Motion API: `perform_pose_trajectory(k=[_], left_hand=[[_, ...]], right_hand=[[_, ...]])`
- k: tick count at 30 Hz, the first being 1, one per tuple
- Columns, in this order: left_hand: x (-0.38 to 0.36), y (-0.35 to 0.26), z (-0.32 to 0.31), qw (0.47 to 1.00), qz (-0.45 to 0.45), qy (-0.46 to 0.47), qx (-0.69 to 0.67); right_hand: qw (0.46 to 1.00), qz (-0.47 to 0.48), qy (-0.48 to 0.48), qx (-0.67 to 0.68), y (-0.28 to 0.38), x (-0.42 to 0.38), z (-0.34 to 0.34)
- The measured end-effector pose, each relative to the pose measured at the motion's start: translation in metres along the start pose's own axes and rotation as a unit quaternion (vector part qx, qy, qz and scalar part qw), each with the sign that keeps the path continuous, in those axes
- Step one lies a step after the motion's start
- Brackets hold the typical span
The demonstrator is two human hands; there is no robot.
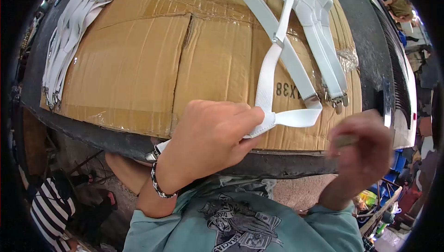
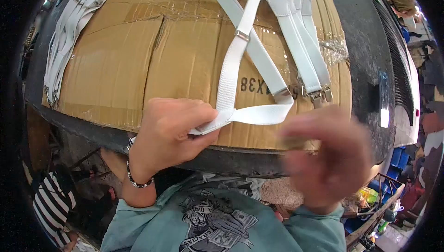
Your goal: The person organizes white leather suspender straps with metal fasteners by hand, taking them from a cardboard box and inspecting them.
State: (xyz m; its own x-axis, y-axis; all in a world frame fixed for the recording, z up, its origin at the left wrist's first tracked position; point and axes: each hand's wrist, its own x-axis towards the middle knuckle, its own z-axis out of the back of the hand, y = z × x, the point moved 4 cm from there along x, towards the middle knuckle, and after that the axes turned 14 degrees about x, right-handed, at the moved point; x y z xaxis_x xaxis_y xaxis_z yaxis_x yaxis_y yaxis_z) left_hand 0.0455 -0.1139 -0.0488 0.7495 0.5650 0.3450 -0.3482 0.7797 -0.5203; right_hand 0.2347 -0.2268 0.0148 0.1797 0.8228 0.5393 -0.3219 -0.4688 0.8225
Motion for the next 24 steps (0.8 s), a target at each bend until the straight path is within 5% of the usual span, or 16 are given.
perform_pose_trajectory(k=[3, 10, 13, 16, 20, 24], left_hand=[[-0.004, -0.004, 0.002, 1.0, -0.001, 0.013, 0.007], [-0.004, -0.007, 0.014, 0.996, -0.042, 0.062, 0.038], [0.024, -0.016, 0.043, 0.96, -0.113, 0.141, 0.215], [0.055, -0.015, 0.054, 0.931, -0.238, 0.105, 0.256], [0.084, 0.024, 0.027, 0.936, -0.227, 0.163, 0.214], [0.088, 0.045, 0.009, 0.965, -0.227, 0.122, 0.044]], right_hand=[[0.995, -0.04, 0.089, 0.029, -0.001, -0.003, -0.043], [0.998, -0.049, -0.035, 0.001, -0.02, -0.023, -0.059], [0.993, -0.078, -0.09, 0.009, -0.024, -0.023, -0.056], [0.992, -0.082, -0.09, -0.024, -0.03, -0.009, -0.051], [0.993, -0.09, -0.049, -0.057, -0.049, 0.02, -0.044], [0.99, -0.062, 0.033, -0.119, -0.048, 0.044, -0.041]])
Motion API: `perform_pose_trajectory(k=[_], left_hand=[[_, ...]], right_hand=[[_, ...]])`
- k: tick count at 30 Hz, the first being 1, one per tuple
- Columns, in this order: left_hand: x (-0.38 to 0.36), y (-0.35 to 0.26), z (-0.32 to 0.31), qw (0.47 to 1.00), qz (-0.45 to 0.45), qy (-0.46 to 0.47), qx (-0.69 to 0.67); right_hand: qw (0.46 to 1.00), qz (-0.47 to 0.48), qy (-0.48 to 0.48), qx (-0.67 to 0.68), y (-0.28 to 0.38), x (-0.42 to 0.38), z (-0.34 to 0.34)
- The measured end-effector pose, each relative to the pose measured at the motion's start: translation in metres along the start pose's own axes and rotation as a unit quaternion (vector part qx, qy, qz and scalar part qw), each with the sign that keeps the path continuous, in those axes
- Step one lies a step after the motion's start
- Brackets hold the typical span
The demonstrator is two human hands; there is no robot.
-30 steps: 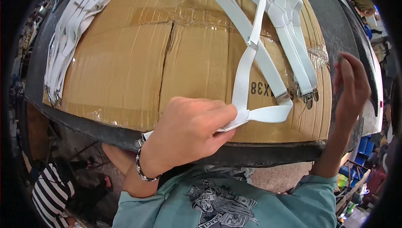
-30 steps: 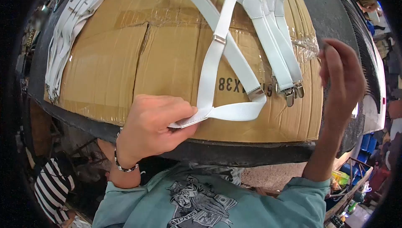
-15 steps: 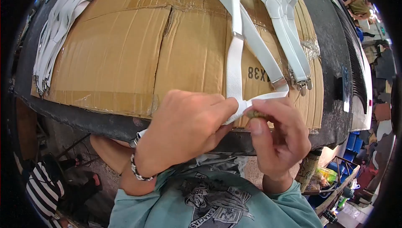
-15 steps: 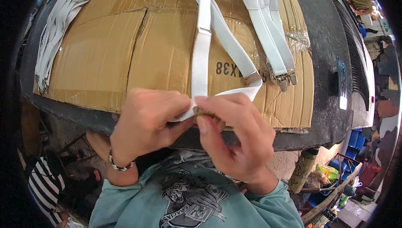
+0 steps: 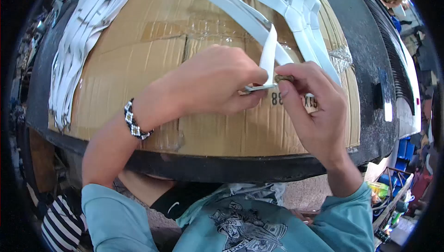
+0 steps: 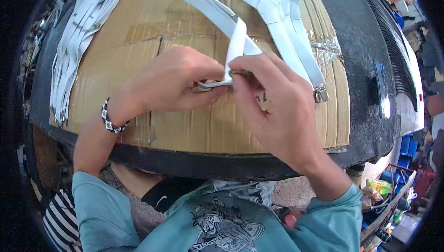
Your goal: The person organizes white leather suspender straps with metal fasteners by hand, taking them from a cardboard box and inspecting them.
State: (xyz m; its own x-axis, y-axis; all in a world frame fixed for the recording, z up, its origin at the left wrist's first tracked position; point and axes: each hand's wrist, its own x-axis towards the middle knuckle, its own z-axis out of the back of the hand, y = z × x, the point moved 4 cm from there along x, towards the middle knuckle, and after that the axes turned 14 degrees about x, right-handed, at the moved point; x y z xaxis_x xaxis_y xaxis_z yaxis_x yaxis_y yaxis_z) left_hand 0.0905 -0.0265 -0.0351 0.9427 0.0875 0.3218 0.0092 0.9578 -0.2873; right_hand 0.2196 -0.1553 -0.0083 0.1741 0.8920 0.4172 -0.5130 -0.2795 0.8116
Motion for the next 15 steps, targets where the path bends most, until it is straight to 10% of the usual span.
perform_pose_trajectory(k=[15], left_hand=[[-0.022, -0.003, -0.005, 0.999, -0.001, -0.015, -0.035]], right_hand=[[0.986, -0.005, 0.109, 0.124, -0.03, 0.029, -0.002]])
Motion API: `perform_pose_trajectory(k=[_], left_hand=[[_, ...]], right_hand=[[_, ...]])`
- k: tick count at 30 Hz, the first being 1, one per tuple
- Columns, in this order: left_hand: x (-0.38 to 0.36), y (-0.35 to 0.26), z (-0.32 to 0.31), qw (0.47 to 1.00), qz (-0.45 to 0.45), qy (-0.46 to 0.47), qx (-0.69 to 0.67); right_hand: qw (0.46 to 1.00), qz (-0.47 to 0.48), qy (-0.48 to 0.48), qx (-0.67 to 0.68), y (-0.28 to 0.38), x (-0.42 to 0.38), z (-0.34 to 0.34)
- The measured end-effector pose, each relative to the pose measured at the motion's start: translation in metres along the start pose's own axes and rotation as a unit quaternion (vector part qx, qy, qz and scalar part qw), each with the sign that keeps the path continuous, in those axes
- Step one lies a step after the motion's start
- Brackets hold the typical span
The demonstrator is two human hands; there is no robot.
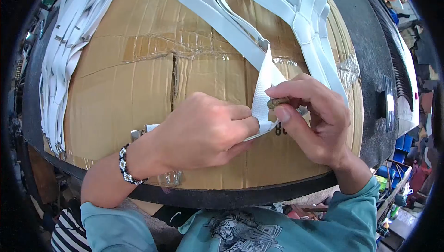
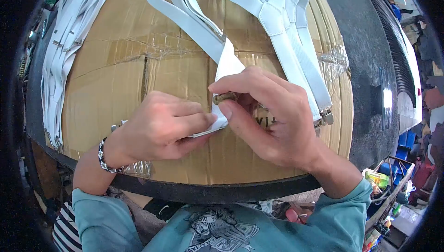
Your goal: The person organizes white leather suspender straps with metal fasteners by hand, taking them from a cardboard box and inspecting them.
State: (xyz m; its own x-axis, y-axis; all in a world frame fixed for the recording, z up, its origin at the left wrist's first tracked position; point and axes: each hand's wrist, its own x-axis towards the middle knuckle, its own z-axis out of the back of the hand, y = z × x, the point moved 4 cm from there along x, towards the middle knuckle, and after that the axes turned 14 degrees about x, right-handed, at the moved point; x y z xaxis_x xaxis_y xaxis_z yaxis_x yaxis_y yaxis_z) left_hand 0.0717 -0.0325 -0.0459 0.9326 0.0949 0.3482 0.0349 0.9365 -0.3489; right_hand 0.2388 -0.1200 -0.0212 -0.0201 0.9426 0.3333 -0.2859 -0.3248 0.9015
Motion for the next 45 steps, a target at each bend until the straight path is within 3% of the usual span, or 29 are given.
perform_pose_trajectory(k=[2, 5, 10, 21, 29, 32, 37, 45], left_hand=[[-0.002, 0.001, 0.001, 1.0, -0.001, 0.006, -0.015], [-0.003, 0.001, 0.001, 0.999, 0.006, 0.015, -0.048], [-0.003, 0.002, 0.0, 0.996, 0.038, 0.018, -0.077], [-0.005, 0.002, -0.002, 0.994, 0.052, 0.024, -0.095], [-0.004, 0.005, 0.0, 0.991, 0.078, -0.002, -0.11], [-0.003, 0.004, 0.003, 0.992, 0.087, 0.04, -0.078], [-0.005, 0.003, -0.001, 0.994, 0.084, 0.015, -0.066], [-0.006, -0.004, -0.004, 0.993, 0.065, -0.007, -0.1]], right_hand=[[1.0, -0.001, -0.014, 0.026, 0.0, 0.0, -0.002], [0.998, 0.038, 0.051, -0.016, 0.002, 0.004, -0.001], [0.998, 0.016, 0.066, 0.011, 0.014, 0.007, 0.002], [0.985, 0.132, 0.107, -0.01, 0.016, 0.002, -0.018], [0.989, 0.091, 0.116, 0.002, 0.008, 0.004, -0.012], [0.991, 0.078, 0.109, 0.028, 0.001, 0.004, -0.009], [0.997, 0.025, 0.036, 0.064, 0.004, 0.001, -0.013], [0.986, 0.12, 0.105, -0.049, 0.016, 0.005, -0.015]])
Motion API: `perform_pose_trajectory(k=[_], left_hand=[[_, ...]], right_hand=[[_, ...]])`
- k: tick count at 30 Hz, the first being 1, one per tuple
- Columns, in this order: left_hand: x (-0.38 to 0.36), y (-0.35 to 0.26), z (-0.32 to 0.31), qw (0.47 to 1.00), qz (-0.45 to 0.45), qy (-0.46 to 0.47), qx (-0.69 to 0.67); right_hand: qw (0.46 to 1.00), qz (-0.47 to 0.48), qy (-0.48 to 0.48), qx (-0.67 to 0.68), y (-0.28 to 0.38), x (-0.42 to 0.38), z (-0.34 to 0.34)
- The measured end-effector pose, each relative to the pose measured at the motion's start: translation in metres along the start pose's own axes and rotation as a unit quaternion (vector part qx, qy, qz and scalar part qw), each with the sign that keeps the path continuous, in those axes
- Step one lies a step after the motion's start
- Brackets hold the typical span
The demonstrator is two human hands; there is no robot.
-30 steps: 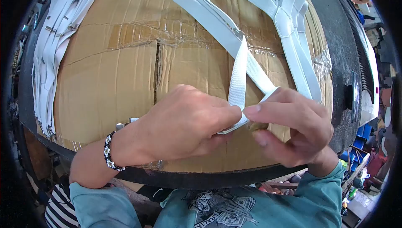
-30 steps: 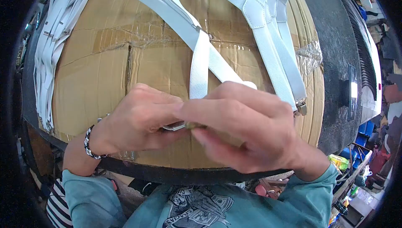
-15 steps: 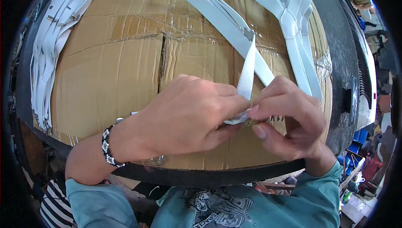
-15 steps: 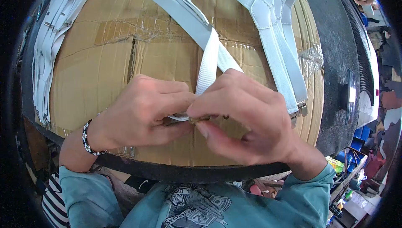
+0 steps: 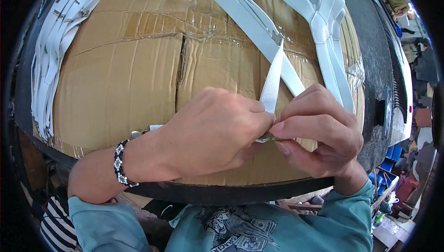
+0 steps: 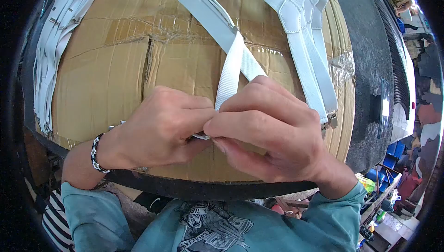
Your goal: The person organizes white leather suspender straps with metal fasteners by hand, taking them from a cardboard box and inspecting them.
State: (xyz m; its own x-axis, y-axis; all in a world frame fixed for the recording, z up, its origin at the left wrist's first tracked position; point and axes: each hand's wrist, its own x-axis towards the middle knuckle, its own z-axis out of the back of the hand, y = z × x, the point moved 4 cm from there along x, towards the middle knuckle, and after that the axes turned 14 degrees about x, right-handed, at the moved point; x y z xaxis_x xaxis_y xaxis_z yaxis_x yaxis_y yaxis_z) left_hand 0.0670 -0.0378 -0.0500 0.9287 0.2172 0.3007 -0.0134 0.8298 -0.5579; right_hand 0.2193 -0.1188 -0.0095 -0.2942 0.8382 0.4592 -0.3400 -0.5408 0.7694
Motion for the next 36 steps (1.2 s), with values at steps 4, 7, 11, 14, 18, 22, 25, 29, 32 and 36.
perform_pose_trajectory(k=[4, 7, 11, 14, 18, 22, 25, 29, 32, 36], left_hand=[[-0.001, -0.001, -0.002, 1.0, 0.004, -0.01, 0.02], [0.0, -0.001, -0.002, 1.0, 0.005, -0.009, 0.025], [0.0, -0.001, -0.002, 1.0, 0.004, 0.002, 0.029], [-0.001, -0.002, -0.003, 0.999, 0.004, -0.013, 0.03], [-0.001, -0.002, -0.004, 0.999, 0.01, -0.009, 0.033], [0.001, -0.005, 0.0, 0.999, 0.017, 0.008, 0.029], [0.0, -0.004, -0.002, 0.999, 0.017, 0.007, 0.029], [-0.001, -0.003, -0.005, 0.999, 0.017, 0.015, 0.042], [-0.002, -0.003, -0.005, 0.999, 0.021, 0.001, 0.043], [0.0, -0.003, -0.004, 1.0, 0.019, 0.0, 0.016]], right_hand=[[1.0, 0.0, 0.006, 0.001, 0.003, 0.0, 0.002], [1.0, -0.017, 0.0, 0.005, 0.005, -0.002, 0.002], [0.999, -0.032, -0.006, 0.003, 0.006, -0.003, 0.005], [1.0, 0.006, 0.005, -0.022, 0.005, -0.002, 0.005], [1.0, -0.001, -0.002, -0.013, 0.005, -0.001, 0.0], [1.0, 0.0, -0.001, -0.03, 0.005, -0.001, -0.01], [0.997, 0.023, 0.005, -0.075, 0.006, -0.004, -0.014], [0.993, 0.007, 0.015, -0.119, 0.009, -0.004, -0.005], [0.996, -0.006, -0.002, -0.088, 0.008, -0.002, -0.001], [0.999, 0.01, -0.012, -0.04, 0.006, 0.0, -0.01]])
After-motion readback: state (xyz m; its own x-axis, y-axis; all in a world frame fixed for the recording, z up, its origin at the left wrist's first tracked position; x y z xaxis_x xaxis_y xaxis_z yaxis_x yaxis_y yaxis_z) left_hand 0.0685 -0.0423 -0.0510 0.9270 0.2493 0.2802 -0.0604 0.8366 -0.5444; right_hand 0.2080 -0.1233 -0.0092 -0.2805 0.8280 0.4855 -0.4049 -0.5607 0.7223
